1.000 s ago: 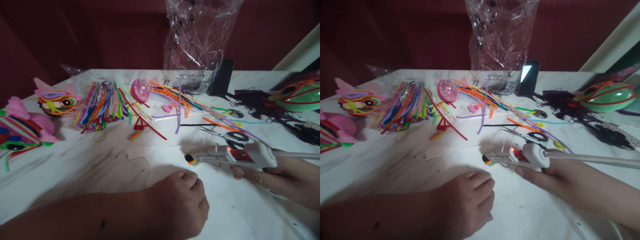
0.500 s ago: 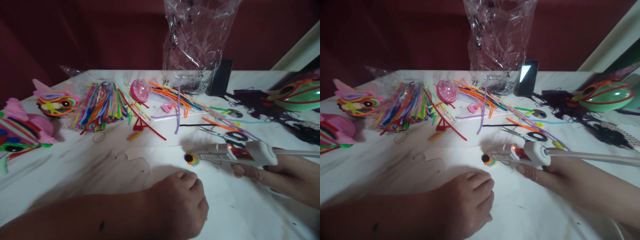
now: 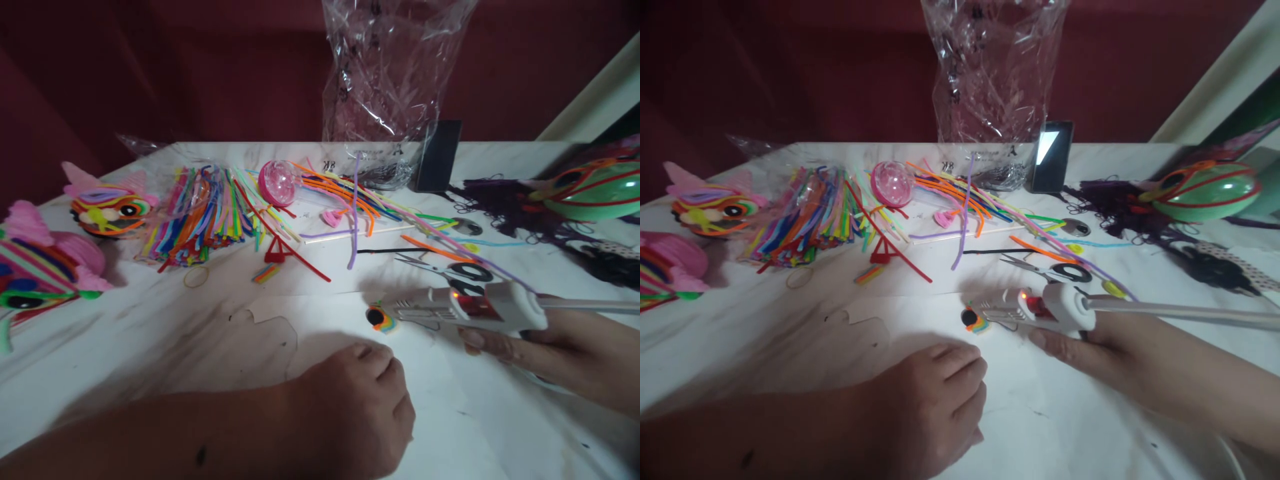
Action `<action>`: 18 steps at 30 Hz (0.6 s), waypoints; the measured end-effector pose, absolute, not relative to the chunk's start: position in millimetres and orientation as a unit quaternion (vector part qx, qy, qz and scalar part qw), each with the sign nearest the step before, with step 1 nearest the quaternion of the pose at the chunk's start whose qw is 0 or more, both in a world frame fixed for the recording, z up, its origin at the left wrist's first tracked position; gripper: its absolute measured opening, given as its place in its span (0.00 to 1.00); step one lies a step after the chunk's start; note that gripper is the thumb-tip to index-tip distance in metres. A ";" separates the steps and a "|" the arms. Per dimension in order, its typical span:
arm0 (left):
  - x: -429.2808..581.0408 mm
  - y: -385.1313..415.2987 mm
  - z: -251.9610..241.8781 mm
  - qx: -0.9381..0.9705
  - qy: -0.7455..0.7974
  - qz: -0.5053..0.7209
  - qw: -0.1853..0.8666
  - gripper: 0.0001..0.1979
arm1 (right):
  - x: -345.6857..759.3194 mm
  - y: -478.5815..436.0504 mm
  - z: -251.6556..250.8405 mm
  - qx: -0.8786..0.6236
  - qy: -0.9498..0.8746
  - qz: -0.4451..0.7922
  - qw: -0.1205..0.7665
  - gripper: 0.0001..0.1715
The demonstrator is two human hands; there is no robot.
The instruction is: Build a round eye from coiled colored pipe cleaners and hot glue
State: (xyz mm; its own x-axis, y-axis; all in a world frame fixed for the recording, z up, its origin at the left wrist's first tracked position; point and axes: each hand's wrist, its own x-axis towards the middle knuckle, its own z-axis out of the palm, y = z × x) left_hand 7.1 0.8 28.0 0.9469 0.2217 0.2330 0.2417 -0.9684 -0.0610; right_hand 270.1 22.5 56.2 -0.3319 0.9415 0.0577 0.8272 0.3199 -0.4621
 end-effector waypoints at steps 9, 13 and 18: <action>6.6 0.6 25.7 -0.986 -0.118 -0.107 0.047 0.09 | 261.4 25.8 64.8 -0.519 -0.818 0.196 0.153 0.23; 6.8 0.8 26.2 -0.986 -0.117 -0.112 0.044 0.10 | 265.1 24.3 64.3 -0.543 -0.797 0.223 0.145 0.22; 7.3 1.5 26.3 -0.986 -0.116 -0.111 0.041 0.11 | 262.9 25.4 66.1 -0.537 -0.800 0.221 0.147 0.25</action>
State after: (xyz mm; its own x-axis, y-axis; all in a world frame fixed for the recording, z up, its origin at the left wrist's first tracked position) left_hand 7.3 1.5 26.3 0.9486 0.2197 0.2277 0.2378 -0.9697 -0.0551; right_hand 262.9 25.4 66.1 -0.3792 0.9253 -0.0028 0.7955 0.3244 -0.5119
